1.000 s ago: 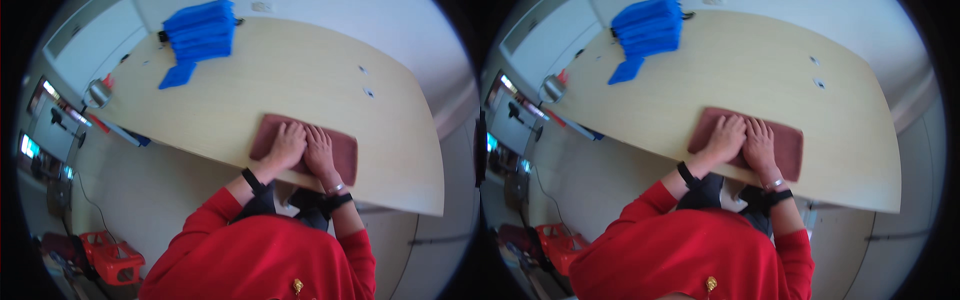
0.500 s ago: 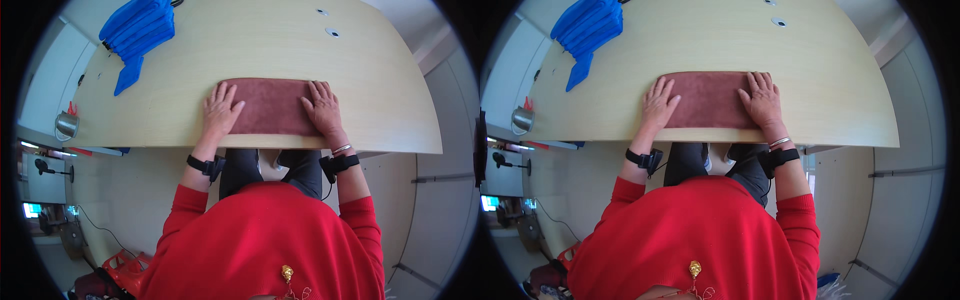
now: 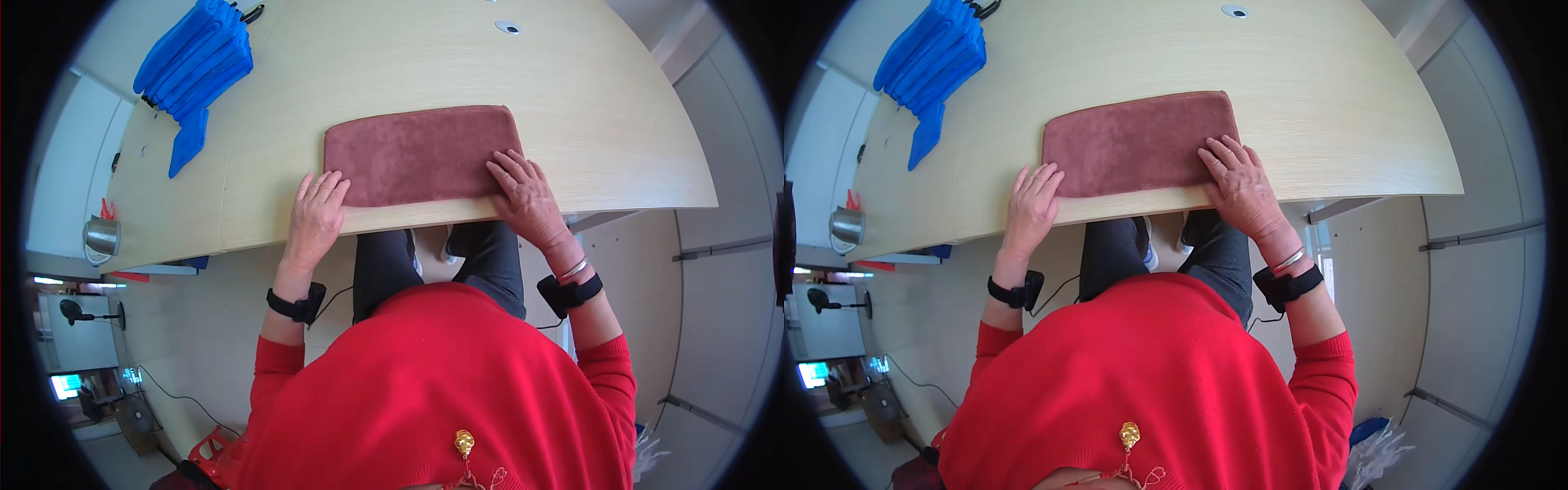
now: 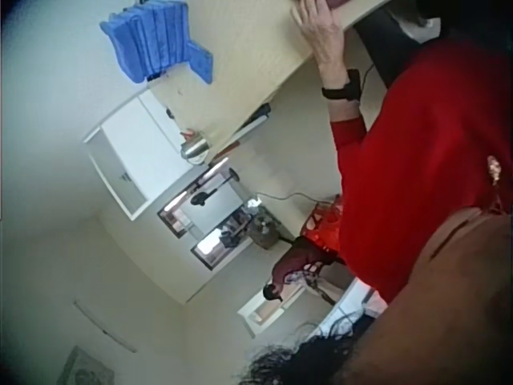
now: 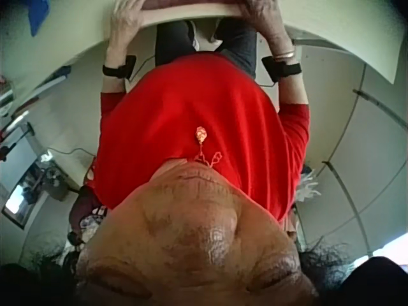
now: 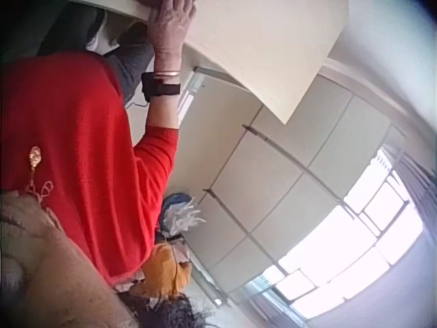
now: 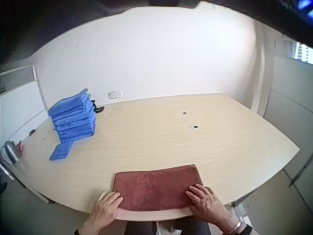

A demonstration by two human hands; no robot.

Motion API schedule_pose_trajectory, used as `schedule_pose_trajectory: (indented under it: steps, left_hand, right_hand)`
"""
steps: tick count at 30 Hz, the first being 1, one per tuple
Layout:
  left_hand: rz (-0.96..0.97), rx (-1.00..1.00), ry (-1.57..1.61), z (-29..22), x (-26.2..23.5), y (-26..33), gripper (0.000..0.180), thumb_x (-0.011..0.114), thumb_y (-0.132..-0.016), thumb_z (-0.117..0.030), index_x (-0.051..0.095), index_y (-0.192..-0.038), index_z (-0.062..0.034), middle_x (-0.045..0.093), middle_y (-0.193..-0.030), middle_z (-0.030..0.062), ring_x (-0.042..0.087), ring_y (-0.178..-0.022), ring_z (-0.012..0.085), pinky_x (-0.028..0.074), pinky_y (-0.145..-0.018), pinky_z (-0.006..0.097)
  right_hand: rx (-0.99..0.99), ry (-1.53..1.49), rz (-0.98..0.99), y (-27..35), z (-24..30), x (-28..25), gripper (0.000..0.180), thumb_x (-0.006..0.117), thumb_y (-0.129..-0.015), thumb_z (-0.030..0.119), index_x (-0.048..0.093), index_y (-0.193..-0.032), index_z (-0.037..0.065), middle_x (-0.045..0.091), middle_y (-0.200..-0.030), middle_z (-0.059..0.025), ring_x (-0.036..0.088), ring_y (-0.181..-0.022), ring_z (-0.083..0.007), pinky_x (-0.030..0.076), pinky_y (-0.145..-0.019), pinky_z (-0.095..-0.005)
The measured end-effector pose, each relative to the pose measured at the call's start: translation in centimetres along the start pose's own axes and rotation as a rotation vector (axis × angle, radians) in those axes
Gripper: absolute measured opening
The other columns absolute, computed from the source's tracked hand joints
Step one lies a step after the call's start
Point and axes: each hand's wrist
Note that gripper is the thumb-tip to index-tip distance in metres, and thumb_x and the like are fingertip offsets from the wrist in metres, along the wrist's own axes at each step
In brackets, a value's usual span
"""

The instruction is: Folding a brown cloth on a table in a packaging facility.

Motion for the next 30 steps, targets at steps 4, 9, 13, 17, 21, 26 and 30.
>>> schedule_pose_trajectory:
  steps: [4,9,13,17,21,26,30]
  left_hand:
    - [-0.059,0.021,-0.01,-0.1,-0.2,-0.6,0.043,0.065,-0.073,0.001,0.062,-0.115,-0.0031,0.064,-0.117,0.0127,0.059,-0.111,0.0326,0.041,-0.106,0.047]
    - [-0.118,-0.139,0.202,0.2,-2.3,-1.9,0.035,0.062,-0.078,0.003,0.062,-0.113,-0.0012,0.068,-0.105,0.0091,0.064,-0.101,0.0256,0.048,-0.097,0.038]
    - [-0.161,-0.353,0.747,0.8,-5.6,-4.2,0.022,0.064,-0.087,-0.003,0.064,-0.109,-0.0027,0.068,-0.093,0.0019,0.063,-0.087,0.0143,0.049,-0.081,0.028]
    - [-0.196,-0.506,1.137,2.4,-8.3,-6.0,0.018,0.066,-0.092,-0.011,0.065,-0.107,-0.0017,0.067,-0.092,-0.0008,0.059,-0.082,0.0062,0.046,-0.075,0.021]
    - [-0.074,-0.651,1.283,3.5,-6.7,-7.4,0.021,0.068,-0.091,-0.015,0.065,-0.106,-0.0005,0.067,-0.093,0.0005,0.059,-0.083,0.0059,0.047,-0.073,0.022]
    - [0.057,-0.777,1.018,6.7,3.5,-7.6,0.023,0.064,-0.093,-0.016,0.064,-0.11,-0.0007,0.068,-0.1,0.0064,0.063,-0.09,0.0137,0.049,-0.083,0.027]
    - [-0.122,-0.756,0.39,3.0,1.6,-8.9,0.025,0.062,-0.092,-0.015,0.062,-0.112,0.0003,0.069,-0.101,0.0108,0.066,-0.09,0.0225,0.05,-0.086,0.032]
  right_hand:
    - [-0.086,0.118,-0.05,-0.4,-1.3,0.5,0.044,0.061,-0.083,0.007,0.056,-0.127,0.003,0.054,-0.135,-0.0134,0.049,-0.128,-0.0303,0.039,-0.108,-0.0407]
    - [-0.085,0.084,-0.053,-1.2,-3.2,-0.2,0.034,0.061,-0.083,0.006,0.061,-0.117,0.002,0.065,-0.116,-0.0104,0.061,-0.108,-0.0267,0.046,-0.098,-0.0355]
    - [0.262,-0.469,-0.14,-2.3,-3.4,-4.6,0.018,0.061,-0.089,0.002,0.064,-0.106,0.0,0.069,-0.093,-0.0042,0.065,-0.086,-0.0134,0.053,-0.081,-0.0284]
    - [0.327,-1.001,-0.121,-3.5,-3.2,-9.1,0.013,0.062,-0.093,0.008,0.065,-0.102,-0.001,0.067,-0.086,-0.0014,0.061,-0.082,-0.0075,0.051,-0.076,-0.0235]
    - [0.495,-0.922,0.006,-5.6,-4.7,-8.2,0.017,0.063,-0.093,0.013,0.065,-0.104,0.001,0.066,-0.088,-0.0009,0.061,-0.084,-0.0088,0.051,-0.077,-0.0246]
    - [0.628,-0.71,-0.003,-6.9,-6.9,-1.0,0.022,0.065,-0.088,0.014,0.066,-0.106,0.001,0.068,-0.089,-0.0064,0.064,-0.083,-0.0181,0.052,-0.078,-0.0326]
    - [0.502,-0.326,-0.237,-7.1,-5.6,0.2,0.027,0.064,-0.087,0.015,0.064,-0.11,0.0,0.068,-0.099,-0.0127,0.065,-0.093,-0.0277,0.052,-0.083,-0.0383]
Point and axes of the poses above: each hand's wrist, its own y-axis away from the middle knuckle, its own x-axis out of the palm, z = x × y
